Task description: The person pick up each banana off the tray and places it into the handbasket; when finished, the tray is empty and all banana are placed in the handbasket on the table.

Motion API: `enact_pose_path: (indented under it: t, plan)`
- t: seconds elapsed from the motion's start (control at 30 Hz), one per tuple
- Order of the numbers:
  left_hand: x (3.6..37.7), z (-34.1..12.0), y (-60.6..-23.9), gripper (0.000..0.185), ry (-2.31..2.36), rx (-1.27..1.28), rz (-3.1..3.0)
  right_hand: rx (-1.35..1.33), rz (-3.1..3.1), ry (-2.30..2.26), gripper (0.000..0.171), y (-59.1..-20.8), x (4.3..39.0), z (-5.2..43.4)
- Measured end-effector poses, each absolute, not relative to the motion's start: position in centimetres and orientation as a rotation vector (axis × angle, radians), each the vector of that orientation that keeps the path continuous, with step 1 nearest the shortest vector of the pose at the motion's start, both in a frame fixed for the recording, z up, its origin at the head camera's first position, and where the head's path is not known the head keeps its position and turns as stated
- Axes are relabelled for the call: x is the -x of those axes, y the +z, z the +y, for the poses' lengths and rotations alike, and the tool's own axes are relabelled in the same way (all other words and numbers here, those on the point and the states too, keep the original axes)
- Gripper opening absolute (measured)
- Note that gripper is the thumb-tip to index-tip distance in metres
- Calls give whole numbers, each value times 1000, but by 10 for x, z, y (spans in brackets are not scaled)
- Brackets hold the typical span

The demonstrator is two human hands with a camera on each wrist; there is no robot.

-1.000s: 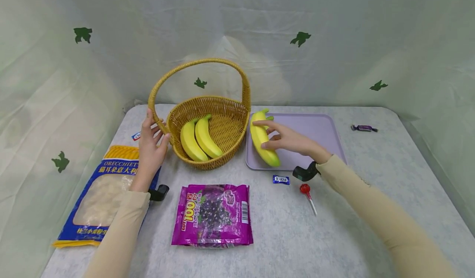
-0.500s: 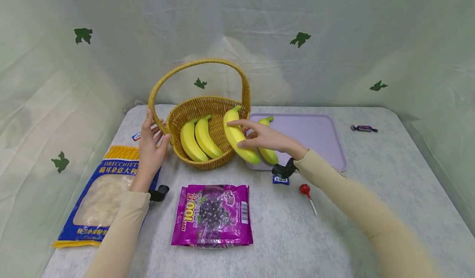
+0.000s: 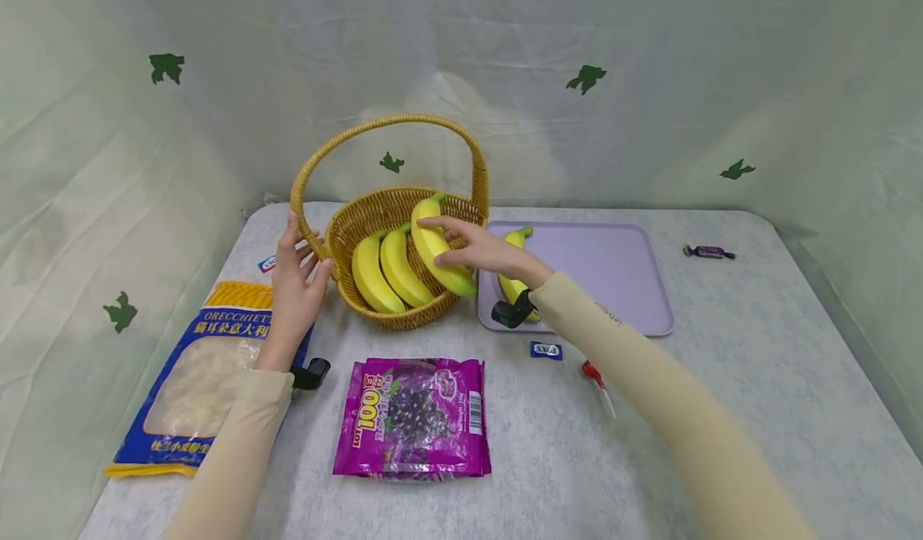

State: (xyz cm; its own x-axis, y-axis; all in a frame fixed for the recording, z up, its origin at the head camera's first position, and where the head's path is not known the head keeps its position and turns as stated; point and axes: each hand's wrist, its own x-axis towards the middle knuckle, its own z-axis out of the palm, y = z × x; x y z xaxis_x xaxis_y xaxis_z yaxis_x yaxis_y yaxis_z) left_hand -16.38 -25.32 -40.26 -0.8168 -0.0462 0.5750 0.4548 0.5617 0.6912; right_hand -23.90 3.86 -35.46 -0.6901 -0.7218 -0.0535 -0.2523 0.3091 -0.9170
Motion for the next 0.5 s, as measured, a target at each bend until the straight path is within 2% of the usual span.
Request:
enact_pose_path:
  t: [0.5]
  plan:
    - [161, -252, -401, 80, -1208, 272, -2293, 794, 2272, -1242, 55, -366, 256, 5]
